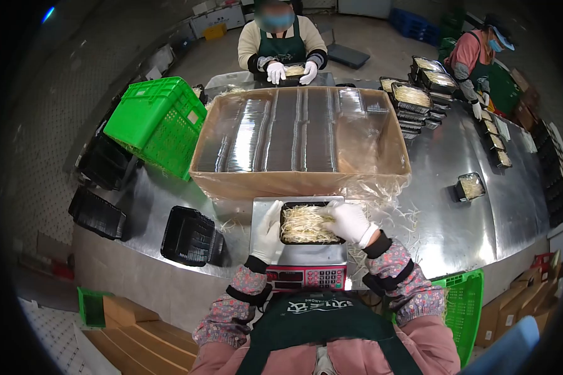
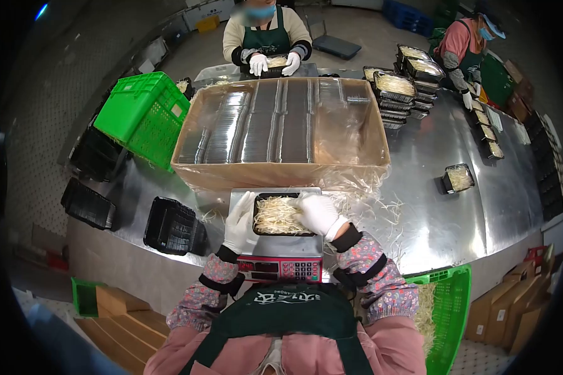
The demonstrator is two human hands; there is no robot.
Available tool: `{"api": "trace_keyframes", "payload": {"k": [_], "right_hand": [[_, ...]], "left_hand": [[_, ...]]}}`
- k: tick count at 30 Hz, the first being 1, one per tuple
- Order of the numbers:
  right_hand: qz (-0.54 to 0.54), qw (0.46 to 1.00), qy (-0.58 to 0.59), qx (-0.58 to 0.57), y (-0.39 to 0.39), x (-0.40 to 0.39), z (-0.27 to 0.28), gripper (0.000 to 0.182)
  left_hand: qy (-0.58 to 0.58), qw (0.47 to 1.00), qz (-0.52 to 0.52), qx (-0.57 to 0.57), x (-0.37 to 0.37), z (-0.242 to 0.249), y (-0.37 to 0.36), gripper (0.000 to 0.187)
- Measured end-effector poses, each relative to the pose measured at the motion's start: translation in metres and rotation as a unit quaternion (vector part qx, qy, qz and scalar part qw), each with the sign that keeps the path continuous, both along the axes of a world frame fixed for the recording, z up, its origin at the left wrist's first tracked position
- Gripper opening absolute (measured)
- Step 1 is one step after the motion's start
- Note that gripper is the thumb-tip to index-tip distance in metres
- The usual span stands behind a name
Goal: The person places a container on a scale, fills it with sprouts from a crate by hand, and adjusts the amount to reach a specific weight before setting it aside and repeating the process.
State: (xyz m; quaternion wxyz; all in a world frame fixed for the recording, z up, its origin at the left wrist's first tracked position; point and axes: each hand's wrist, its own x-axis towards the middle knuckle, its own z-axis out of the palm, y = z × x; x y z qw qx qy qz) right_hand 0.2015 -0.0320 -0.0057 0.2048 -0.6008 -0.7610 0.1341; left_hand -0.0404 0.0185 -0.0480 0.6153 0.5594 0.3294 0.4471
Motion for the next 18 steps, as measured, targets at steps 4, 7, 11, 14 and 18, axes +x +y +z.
{"api": "trace_keyframes", "payload": {"k": [4, 7, 11, 14, 18], "right_hand": [[-0.056, 0.996, 0.067, -0.003, -0.013, 0.037, 0.023, 0.032], [-0.089, 0.986, 0.137, 0.029, -0.016, 0.039, 0.013, 0.035], [-0.068, 0.979, 0.188, 0.045, -0.017, -0.006, -0.014, 0.050], [-0.069, 0.994, 0.082, -0.011, -0.005, -0.035, -0.068, 0.076], [-0.097, 0.985, 0.120, -0.083, 0.002, -0.040, -0.064, 0.083]], "left_hand": [[0.245, 0.952, -0.017, 0.181, -0.017, -0.005, 0.005, 0.051], [0.370, 0.832, -0.040, 0.411, -0.003, 0.011, 0.005, 0.053], [0.442, 0.749, -0.104, 0.482, 0.041, 0.011, 0.004, 0.057], [0.504, 0.719, -0.122, 0.462, 0.058, -0.022, 0.011, 0.060], [0.521, 0.720, -0.112, 0.444, 0.067, -0.031, 0.016, 0.056]]}}
